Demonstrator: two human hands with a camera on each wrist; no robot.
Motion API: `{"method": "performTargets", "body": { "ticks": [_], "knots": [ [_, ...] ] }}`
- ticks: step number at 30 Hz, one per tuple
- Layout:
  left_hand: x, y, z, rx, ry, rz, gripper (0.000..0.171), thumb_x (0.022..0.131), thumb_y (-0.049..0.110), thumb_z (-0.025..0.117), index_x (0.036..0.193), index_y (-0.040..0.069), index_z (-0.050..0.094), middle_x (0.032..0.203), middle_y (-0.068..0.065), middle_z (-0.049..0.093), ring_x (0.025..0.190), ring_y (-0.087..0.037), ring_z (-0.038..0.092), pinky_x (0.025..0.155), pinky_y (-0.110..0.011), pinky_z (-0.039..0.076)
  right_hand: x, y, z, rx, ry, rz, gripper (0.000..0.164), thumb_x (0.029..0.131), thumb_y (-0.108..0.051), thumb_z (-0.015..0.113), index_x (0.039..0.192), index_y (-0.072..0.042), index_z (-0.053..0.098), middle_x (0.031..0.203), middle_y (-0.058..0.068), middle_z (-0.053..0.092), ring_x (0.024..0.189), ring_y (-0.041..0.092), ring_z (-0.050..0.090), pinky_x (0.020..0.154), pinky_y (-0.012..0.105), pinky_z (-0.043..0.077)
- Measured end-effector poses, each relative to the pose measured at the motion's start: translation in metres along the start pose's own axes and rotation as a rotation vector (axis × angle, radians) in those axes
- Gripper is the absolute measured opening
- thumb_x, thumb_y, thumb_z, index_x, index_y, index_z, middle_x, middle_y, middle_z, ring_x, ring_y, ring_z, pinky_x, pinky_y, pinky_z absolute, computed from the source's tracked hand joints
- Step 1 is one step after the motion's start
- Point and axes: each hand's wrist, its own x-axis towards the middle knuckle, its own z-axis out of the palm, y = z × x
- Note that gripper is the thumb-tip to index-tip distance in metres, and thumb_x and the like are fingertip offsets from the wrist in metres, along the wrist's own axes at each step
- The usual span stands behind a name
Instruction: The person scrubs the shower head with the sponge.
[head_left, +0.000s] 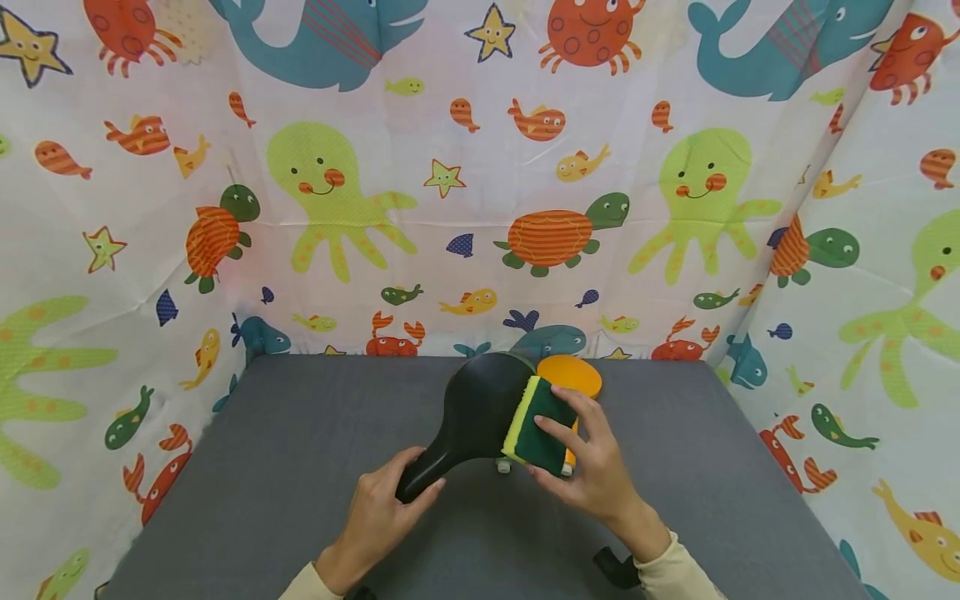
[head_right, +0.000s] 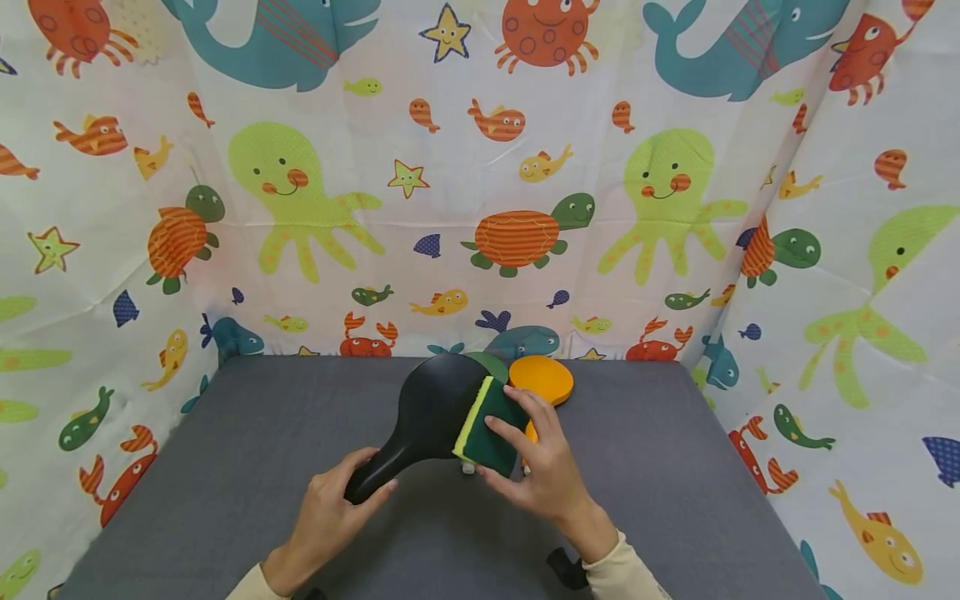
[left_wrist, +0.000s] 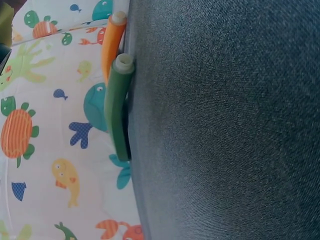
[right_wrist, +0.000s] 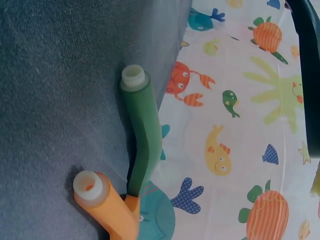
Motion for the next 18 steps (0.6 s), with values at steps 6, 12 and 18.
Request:
{"method": "performTargets", "body": {
  "ticks": [6, 12, 18],
  "knots": [
    [0.001, 0.001, -0.001, 0.014, -0.024, 0.010, 0.047, 0.073, 0.020, 0.087, 0.113, 0.007, 0.065, 0.089, -0.001, 0.072, 0.062, 0.003, 0.054, 0.052, -0.010, 0.043, 0.004, 0.004, -0.004, 0.013, 0.005, 0.023, 0.055, 0.087, -0.056, 0.065, 0.120, -0.012, 0.067, 0.139, 0.024, 0.050, 0.125, 0.035, 0.046, 0.109, 0.015, 0.036],
    [0.000, -0.001, -0.003, 0.027, -0.030, 0.056, 0.048, 0.072, 0.020, 0.088, 0.112, 0.007, 0.065, 0.090, -0.001, 0.073, 0.062, 0.002, 0.057, 0.054, -0.012, 0.046, 0.006, 0.011, -0.007, 0.000, -0.007, 0.073, 0.054, 0.088, -0.057, 0.063, 0.120, -0.014, 0.068, 0.141, 0.021, 0.050, 0.125, 0.034, 0.047, 0.106, 0.011, 0.035],
    [-0.001, -0.003, -0.005, 0.031, -0.033, 0.079, 0.047, 0.071, 0.021, 0.088, 0.111, 0.008, 0.066, 0.087, 0.001, 0.072, 0.059, 0.005, 0.052, 0.052, -0.010, 0.043, 0.008, 0.013, -0.009, -0.013, -0.021, 0.099, 0.055, 0.089, -0.059, 0.060, 0.122, -0.015, 0.067, 0.142, 0.018, 0.050, 0.126, 0.032, 0.047, 0.107, 0.010, 0.033]
  ]
}}
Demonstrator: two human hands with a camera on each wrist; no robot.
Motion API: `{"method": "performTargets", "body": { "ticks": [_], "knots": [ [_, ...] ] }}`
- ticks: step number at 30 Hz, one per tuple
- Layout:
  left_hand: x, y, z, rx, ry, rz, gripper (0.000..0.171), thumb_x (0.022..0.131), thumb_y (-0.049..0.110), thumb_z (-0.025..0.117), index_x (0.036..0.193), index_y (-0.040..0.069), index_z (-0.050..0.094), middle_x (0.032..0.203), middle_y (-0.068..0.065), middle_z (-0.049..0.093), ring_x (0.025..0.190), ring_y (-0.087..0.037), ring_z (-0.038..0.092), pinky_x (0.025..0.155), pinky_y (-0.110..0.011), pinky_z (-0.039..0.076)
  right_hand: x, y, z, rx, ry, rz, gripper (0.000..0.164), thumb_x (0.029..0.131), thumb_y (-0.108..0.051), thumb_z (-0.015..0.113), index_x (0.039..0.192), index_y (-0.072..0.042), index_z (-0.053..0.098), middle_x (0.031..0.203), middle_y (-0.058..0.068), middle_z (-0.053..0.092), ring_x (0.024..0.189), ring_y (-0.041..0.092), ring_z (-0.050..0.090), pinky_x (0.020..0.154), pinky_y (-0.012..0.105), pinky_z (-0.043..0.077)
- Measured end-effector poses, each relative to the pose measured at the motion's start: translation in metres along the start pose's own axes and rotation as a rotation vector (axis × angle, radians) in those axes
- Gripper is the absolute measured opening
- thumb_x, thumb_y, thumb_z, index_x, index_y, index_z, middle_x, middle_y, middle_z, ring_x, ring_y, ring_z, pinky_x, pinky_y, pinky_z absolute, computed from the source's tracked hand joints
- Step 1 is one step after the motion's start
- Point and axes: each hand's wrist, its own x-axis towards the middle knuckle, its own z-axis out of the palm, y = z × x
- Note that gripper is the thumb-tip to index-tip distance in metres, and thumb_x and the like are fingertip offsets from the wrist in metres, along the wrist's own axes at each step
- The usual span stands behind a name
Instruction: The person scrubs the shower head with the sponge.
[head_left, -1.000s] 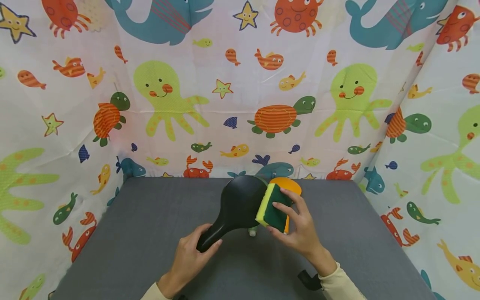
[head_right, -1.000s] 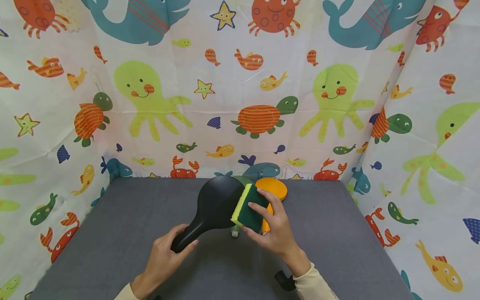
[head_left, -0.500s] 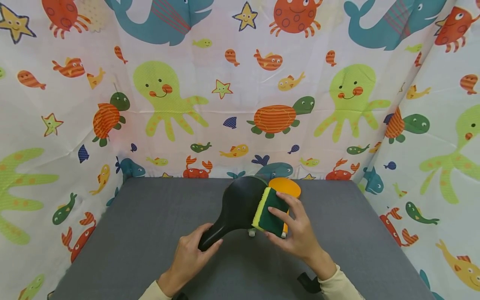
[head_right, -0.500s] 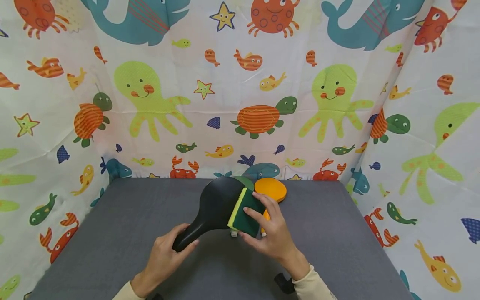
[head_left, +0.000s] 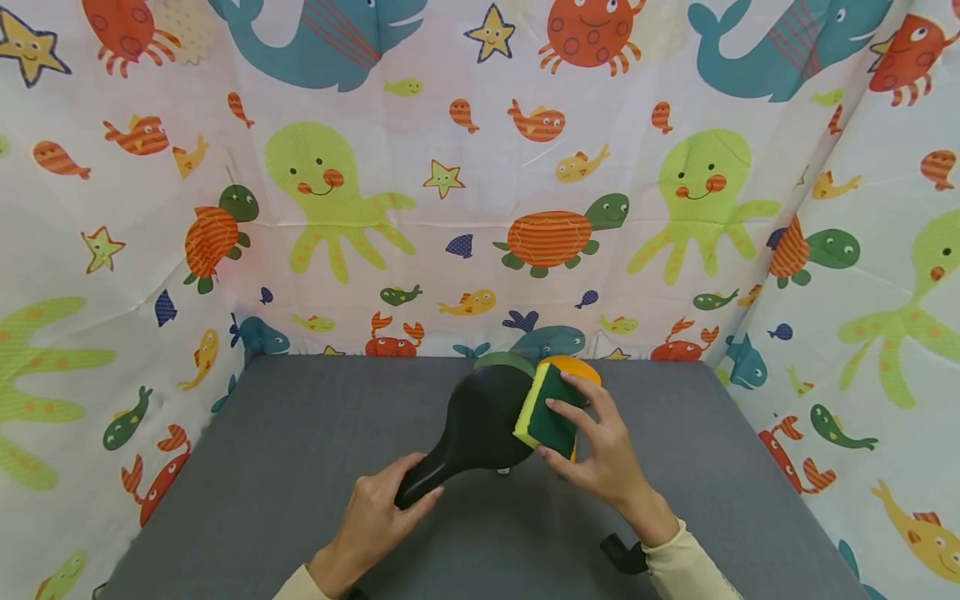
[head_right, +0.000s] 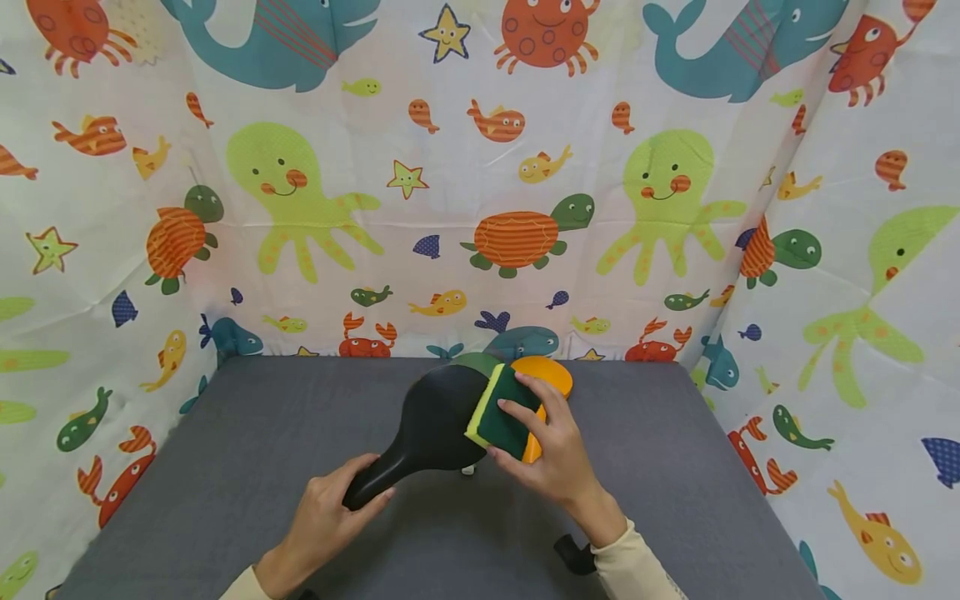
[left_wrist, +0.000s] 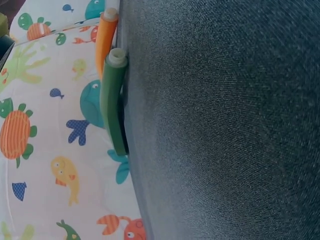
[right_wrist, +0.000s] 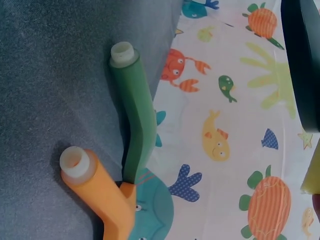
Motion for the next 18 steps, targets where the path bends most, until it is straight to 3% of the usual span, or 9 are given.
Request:
{"method": "performTargets", "body": {
  "ticks": [5, 8, 10, 13, 15, 18],
  "knots": [
    [0.000, 0.000, -0.001, 0.003, 0.001, -0.010, 0.047, 0.072, 0.022, 0.088, 0.111, 0.008, 0.066, 0.087, 0.001, 0.072, 0.059, 0.004, 0.053, 0.052, -0.011, 0.043, 0.002, -0.006, 0.000, 0.001, -0.005, -0.022, 0.054, 0.089, -0.058, 0.062, 0.121, -0.015, 0.068, 0.142, 0.019, 0.050, 0.127, 0.034, 0.047, 0.108, 0.014, 0.035],
    [0.000, 0.000, -0.001, 0.010, 0.003, -0.010, 0.048, 0.071, 0.022, 0.088, 0.111, 0.008, 0.066, 0.086, 0.000, 0.072, 0.059, 0.004, 0.053, 0.052, -0.011, 0.044, 0.002, -0.010, 0.000, -0.007, -0.017, -0.041, 0.054, 0.089, -0.057, 0.061, 0.122, -0.016, 0.068, 0.142, 0.020, 0.050, 0.127, 0.034, 0.047, 0.099, 0.028, 0.050],
    [0.000, 0.001, -0.001, 0.018, 0.000, -0.013, 0.048, 0.071, 0.022, 0.088, 0.111, 0.008, 0.066, 0.086, 0.001, 0.072, 0.059, 0.004, 0.053, 0.052, -0.011, 0.044, 0.001, -0.012, 0.001, -0.004, -0.025, -0.052, 0.054, 0.089, -0.057, 0.061, 0.122, -0.015, 0.068, 0.142, 0.020, 0.050, 0.127, 0.034, 0.046, 0.099, 0.031, 0.051],
    [0.000, 0.001, -0.001, 0.028, -0.005, -0.013, 0.047, 0.070, 0.022, 0.089, 0.110, 0.009, 0.066, 0.086, 0.001, 0.072, 0.059, 0.005, 0.053, 0.052, -0.011, 0.043, 0.000, -0.015, 0.002, 0.008, -0.031, -0.070, 0.054, 0.089, -0.056, 0.062, 0.123, -0.015, 0.067, 0.142, 0.021, 0.050, 0.127, 0.034, 0.046, 0.104, 0.027, 0.047],
    [-0.001, 0.001, -0.001, 0.031, -0.011, -0.014, 0.047, 0.071, 0.023, 0.088, 0.110, 0.009, 0.066, 0.086, 0.001, 0.072, 0.059, 0.005, 0.053, 0.052, -0.011, 0.043, -0.001, -0.016, 0.003, 0.020, -0.031, -0.079, 0.053, 0.089, -0.055, 0.063, 0.123, -0.015, 0.067, 0.141, 0.021, 0.050, 0.127, 0.034, 0.046, 0.111, 0.018, 0.035],
    [-0.001, 0.001, 0.000, 0.029, -0.012, -0.008, 0.047, 0.071, 0.023, 0.088, 0.110, 0.008, 0.066, 0.085, 0.001, 0.072, 0.059, 0.005, 0.052, 0.052, -0.011, 0.043, -0.001, -0.016, 0.002, 0.025, -0.031, -0.089, 0.053, 0.089, -0.055, 0.063, 0.122, -0.014, 0.067, 0.141, 0.022, 0.050, 0.127, 0.035, 0.046, 0.112, 0.018, 0.032]
  ]
}}
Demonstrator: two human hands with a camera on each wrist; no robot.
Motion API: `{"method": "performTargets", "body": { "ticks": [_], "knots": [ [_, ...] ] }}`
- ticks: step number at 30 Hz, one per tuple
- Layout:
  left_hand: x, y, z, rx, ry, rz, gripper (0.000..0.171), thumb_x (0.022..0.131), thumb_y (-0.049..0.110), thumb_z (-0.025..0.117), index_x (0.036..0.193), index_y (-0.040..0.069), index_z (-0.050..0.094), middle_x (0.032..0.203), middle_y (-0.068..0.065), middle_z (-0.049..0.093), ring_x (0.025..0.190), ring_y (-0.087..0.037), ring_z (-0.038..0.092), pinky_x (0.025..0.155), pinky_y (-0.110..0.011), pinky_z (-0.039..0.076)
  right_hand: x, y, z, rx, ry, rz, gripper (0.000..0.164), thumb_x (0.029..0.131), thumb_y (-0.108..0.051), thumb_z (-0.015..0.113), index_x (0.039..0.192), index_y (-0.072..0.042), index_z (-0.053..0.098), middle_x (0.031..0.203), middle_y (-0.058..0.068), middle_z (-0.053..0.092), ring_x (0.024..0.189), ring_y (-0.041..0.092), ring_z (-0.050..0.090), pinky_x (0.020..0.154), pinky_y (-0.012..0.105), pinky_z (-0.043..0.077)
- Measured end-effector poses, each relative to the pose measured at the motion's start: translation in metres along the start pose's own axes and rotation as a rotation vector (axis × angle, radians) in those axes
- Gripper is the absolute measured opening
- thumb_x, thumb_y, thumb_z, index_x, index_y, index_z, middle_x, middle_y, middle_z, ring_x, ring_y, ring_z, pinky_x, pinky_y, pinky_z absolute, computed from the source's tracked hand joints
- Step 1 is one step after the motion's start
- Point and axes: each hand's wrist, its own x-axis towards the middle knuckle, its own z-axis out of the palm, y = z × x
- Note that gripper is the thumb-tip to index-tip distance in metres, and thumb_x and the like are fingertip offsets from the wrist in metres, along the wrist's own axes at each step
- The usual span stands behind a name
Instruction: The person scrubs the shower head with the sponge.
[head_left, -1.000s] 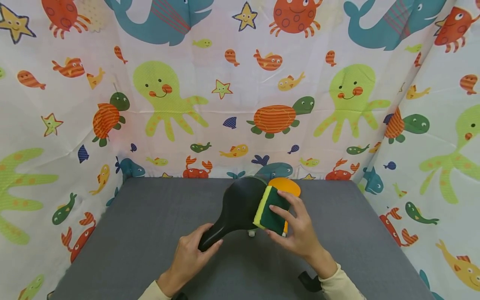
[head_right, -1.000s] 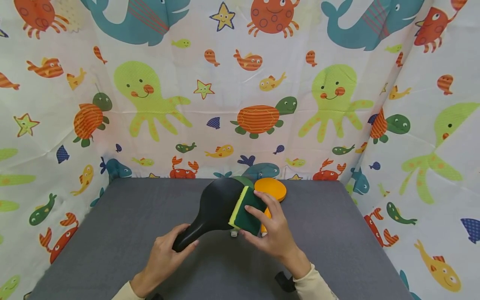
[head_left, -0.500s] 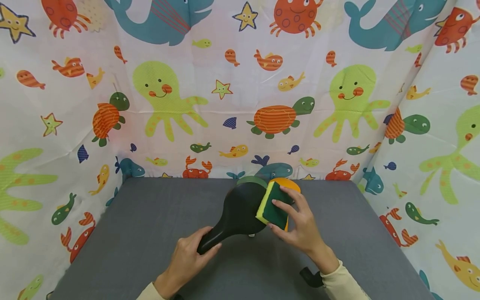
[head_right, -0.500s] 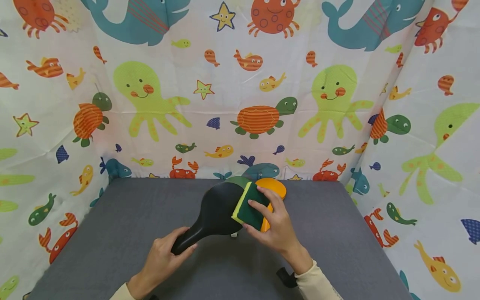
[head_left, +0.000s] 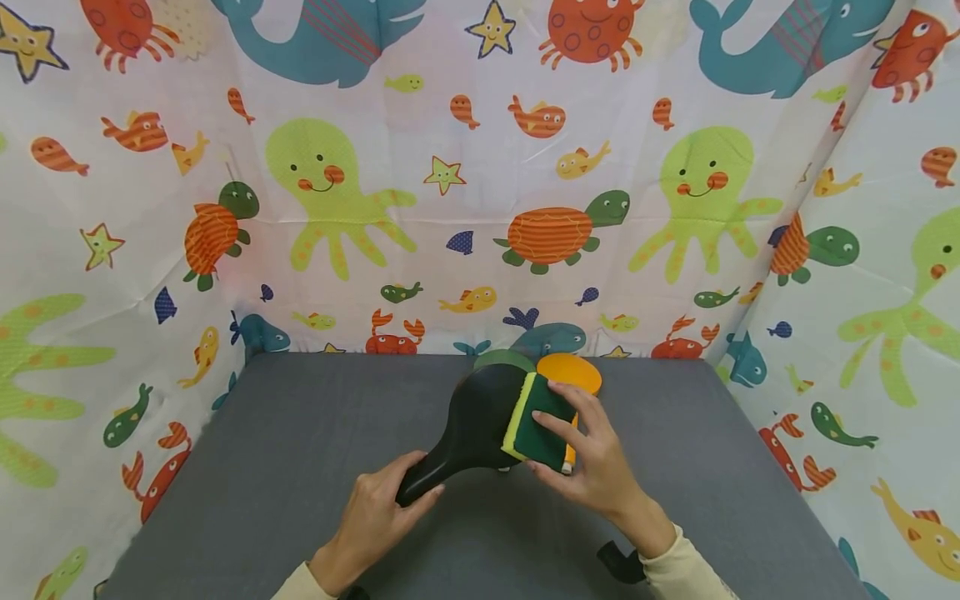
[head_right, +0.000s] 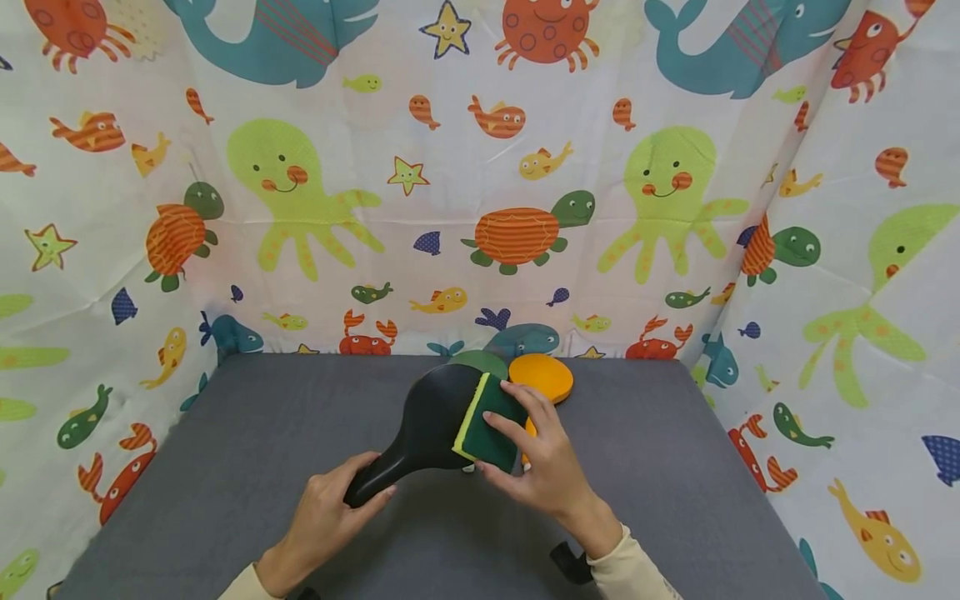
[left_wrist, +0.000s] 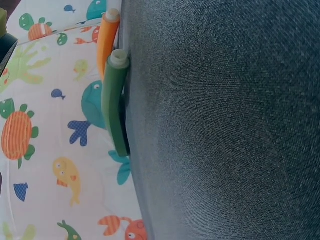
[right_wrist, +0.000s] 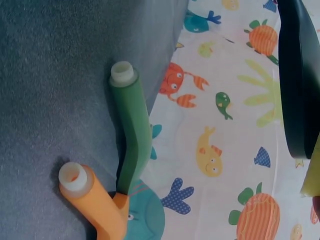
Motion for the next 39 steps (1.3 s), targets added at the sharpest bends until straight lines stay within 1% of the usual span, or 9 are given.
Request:
{"method": "performTargets", "body": {
  "ticks": [7, 11, 13, 16, 21, 24, 30, 34, 39],
  "knots": [
    [0.000, -0.001, 0.000, -0.017, -0.009, 0.017, 0.046, 0.073, 0.025, 0.087, 0.110, 0.006, 0.066, 0.084, 0.000, 0.071, 0.059, 0.005, 0.052, 0.052, -0.011, 0.044, 0.002, 0.007, -0.003, -0.013, 0.004, 0.016, 0.054, 0.089, -0.056, 0.063, 0.122, -0.014, 0.067, 0.141, 0.021, 0.051, 0.126, 0.034, 0.048, 0.109, 0.019, 0.037],
    [-0.001, -0.001, -0.001, -0.019, -0.021, 0.034, 0.044, 0.077, 0.029, 0.084, 0.110, 0.006, 0.066, 0.085, 0.000, 0.072, 0.060, 0.003, 0.054, 0.054, -0.012, 0.046, 0.004, 0.012, -0.004, -0.042, 0.010, 0.051, 0.055, 0.088, -0.058, 0.061, 0.122, -0.015, 0.068, 0.141, 0.018, 0.051, 0.126, 0.033, 0.048, 0.095, 0.036, 0.054],
    [-0.002, -0.001, -0.001, -0.021, -0.022, 0.043, 0.044, 0.078, 0.030, 0.083, 0.110, 0.006, 0.065, 0.085, -0.001, 0.072, 0.060, 0.002, 0.055, 0.054, -0.012, 0.046, 0.004, 0.013, -0.004, -0.051, 0.011, 0.059, 0.055, 0.089, -0.059, 0.060, 0.122, -0.016, 0.068, 0.141, 0.018, 0.051, 0.126, 0.033, 0.049, 0.086, 0.048, 0.056],
    [-0.001, -0.001, -0.001, -0.028, -0.020, 0.050, 0.043, 0.080, 0.029, 0.083, 0.111, 0.005, 0.065, 0.085, -0.002, 0.072, 0.059, 0.001, 0.056, 0.054, -0.013, 0.047, 0.005, 0.014, -0.003, -0.057, 0.011, 0.062, 0.055, 0.089, -0.059, 0.059, 0.122, -0.016, 0.068, 0.141, 0.018, 0.051, 0.126, 0.034, 0.048, 0.081, 0.055, 0.056],
    [0.000, 0.000, 0.000, -0.019, -0.023, 0.042, 0.044, 0.078, 0.028, 0.084, 0.111, 0.005, 0.066, 0.085, -0.002, 0.073, 0.059, 0.002, 0.056, 0.053, -0.012, 0.046, 0.006, 0.009, 0.000, -0.059, 0.009, 0.040, 0.055, 0.089, -0.059, 0.059, 0.122, -0.016, 0.068, 0.142, 0.019, 0.051, 0.127, 0.035, 0.047, 0.082, 0.054, 0.056],
    [0.001, 0.000, 0.000, -0.004, -0.027, 0.035, 0.045, 0.076, 0.027, 0.085, 0.111, 0.006, 0.066, 0.086, -0.001, 0.073, 0.060, 0.004, 0.056, 0.053, -0.011, 0.046, 0.006, 0.005, 0.002, -0.060, -0.005, 0.009, 0.055, 0.089, -0.058, 0.060, 0.123, -0.016, 0.068, 0.142, 0.020, 0.051, 0.127, 0.035, 0.047, 0.090, 0.046, 0.056],
    [0.002, 0.001, 0.001, 0.005, -0.039, 0.026, 0.046, 0.074, 0.025, 0.086, 0.111, 0.006, 0.066, 0.087, 0.000, 0.072, 0.061, 0.005, 0.055, 0.053, -0.011, 0.045, 0.005, 0.000, 0.006, -0.036, -0.011, -0.023, 0.052, 0.089, -0.056, 0.062, 0.122, -0.015, 0.067, 0.142, 0.020, 0.051, 0.128, 0.035, 0.046, 0.113, 0.023, 0.034],
    [0.003, 0.001, 0.001, 0.002, -0.044, 0.025, 0.045, 0.075, 0.025, 0.086, 0.110, 0.006, 0.066, 0.087, 0.000, 0.073, 0.061, 0.005, 0.055, 0.053, -0.011, 0.045, 0.006, 0.000, 0.006, -0.038, -0.012, -0.026, 0.052, 0.089, -0.056, 0.062, 0.122, -0.015, 0.067, 0.142, 0.021, 0.051, 0.127, 0.035, 0.047, 0.111, 0.027, 0.039],
    [0.003, -0.001, 0.001, 0.005, -0.048, 0.032, 0.045, 0.075, 0.026, 0.086, 0.110, 0.006, 0.066, 0.088, -0.001, 0.073, 0.061, 0.006, 0.054, 0.053, -0.010, 0.044, 0.007, 0.005, 0.003, -0.052, -0.029, -0.017, 0.054, 0.089, -0.057, 0.060, 0.123, -0.016, 0.067, 0.143, 0.020, 0.050, 0.127, 0.035, 0.047, 0.093, 0.048, 0.055]
  ]
}}
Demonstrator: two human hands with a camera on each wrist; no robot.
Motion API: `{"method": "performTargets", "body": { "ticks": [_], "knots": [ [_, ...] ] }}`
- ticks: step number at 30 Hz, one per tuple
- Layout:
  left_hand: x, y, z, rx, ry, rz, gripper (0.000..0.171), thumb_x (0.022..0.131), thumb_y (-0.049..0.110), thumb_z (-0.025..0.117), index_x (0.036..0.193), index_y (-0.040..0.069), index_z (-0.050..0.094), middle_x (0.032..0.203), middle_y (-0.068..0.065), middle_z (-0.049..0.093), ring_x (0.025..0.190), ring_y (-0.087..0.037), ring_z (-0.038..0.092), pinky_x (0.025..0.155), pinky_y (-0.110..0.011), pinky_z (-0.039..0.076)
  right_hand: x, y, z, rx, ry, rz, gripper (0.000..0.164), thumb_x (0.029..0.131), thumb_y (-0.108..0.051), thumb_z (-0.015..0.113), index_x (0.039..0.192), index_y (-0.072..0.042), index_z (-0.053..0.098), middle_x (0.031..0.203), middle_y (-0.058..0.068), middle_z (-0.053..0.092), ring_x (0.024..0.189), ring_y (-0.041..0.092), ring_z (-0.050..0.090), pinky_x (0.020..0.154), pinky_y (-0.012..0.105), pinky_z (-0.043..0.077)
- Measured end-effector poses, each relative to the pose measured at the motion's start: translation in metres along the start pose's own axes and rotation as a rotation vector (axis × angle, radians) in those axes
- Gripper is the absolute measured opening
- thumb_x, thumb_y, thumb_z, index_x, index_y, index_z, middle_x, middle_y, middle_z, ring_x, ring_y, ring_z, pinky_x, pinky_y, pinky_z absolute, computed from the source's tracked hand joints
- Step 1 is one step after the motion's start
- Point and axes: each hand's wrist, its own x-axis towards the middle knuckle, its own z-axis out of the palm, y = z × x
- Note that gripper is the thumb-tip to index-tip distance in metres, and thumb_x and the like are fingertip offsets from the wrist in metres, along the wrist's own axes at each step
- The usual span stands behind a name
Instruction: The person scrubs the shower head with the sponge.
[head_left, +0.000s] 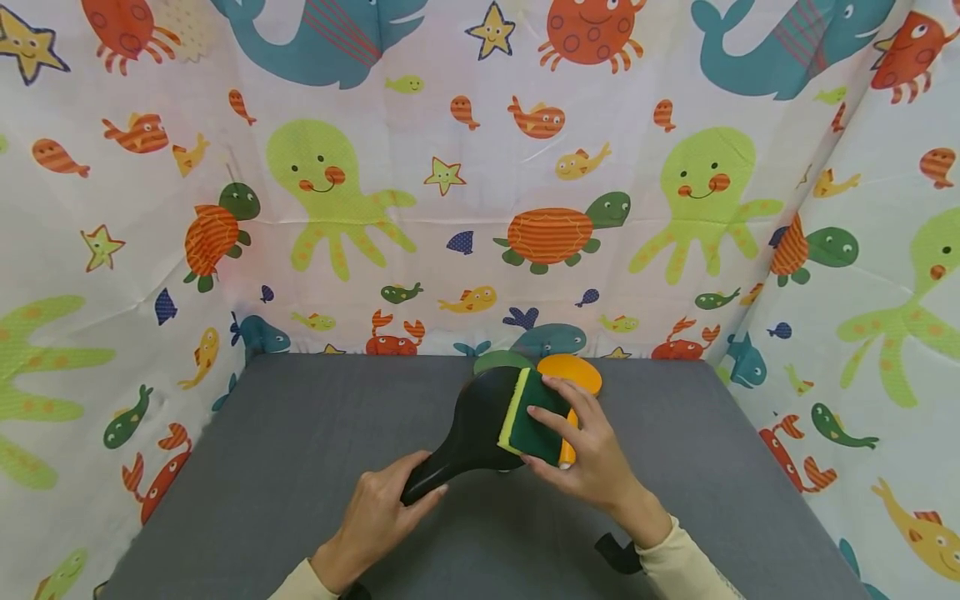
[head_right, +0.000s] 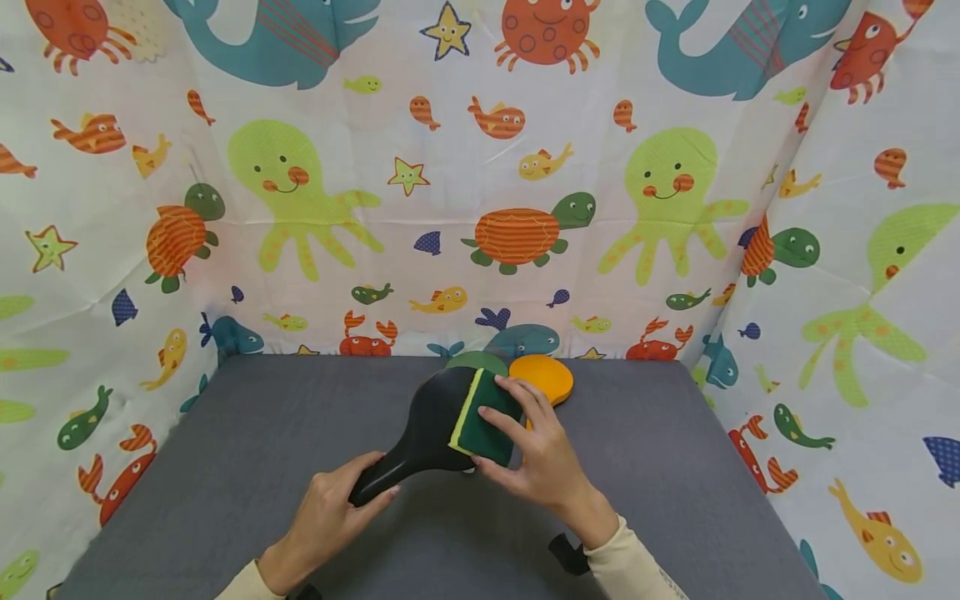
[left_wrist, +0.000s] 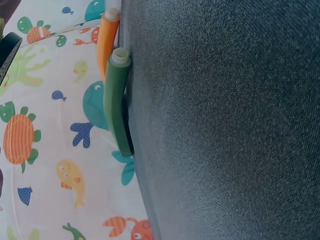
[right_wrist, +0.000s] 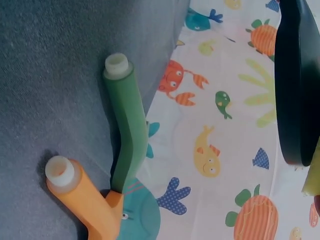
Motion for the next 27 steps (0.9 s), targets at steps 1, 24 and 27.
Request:
{"method": "performTargets", "body": {
  "ticks": [1, 24, 27],
  "knots": [
    [0.000, 0.000, 0.000, 0.002, -0.001, 0.003, 0.045, 0.075, 0.026, 0.086, 0.110, 0.006, 0.066, 0.089, -0.001, 0.073, 0.061, 0.005, 0.054, 0.053, -0.010, 0.044, 0.000, 0.001, 0.000, 0.001, -0.002, 0.005, 0.054, 0.089, -0.058, 0.060, 0.124, -0.016, 0.067, 0.143, 0.020, 0.050, 0.127, 0.035, 0.047, 0.088, 0.051, 0.056],
    [0.002, -0.002, 0.000, 0.020, -0.019, 0.031, 0.045, 0.078, 0.029, 0.084, 0.113, 0.007, 0.065, 0.093, -0.001, 0.073, 0.063, 0.003, 0.059, 0.054, -0.011, 0.045, 0.009, -0.001, 0.005, 0.027, -0.020, -0.010, 0.053, 0.089, -0.057, 0.062, 0.122, -0.016, 0.068, 0.143, 0.019, 0.050, 0.129, 0.034, 0.046, 0.093, 0.051, 0.054],
    [0.003, -0.003, 0.000, 0.024, -0.026, 0.030, 0.045, 0.078, 0.029, 0.084, 0.113, 0.007, 0.065, 0.093, -0.001, 0.073, 0.064, 0.002, 0.059, 0.055, -0.011, 0.046, 0.008, -0.002, 0.006, 0.034, -0.029, -0.013, 0.052, 0.088, -0.056, 0.064, 0.122, -0.017, 0.067, 0.143, 0.018, 0.050, 0.129, 0.034, 0.046, 0.093, 0.050, 0.054]
  ]
}}
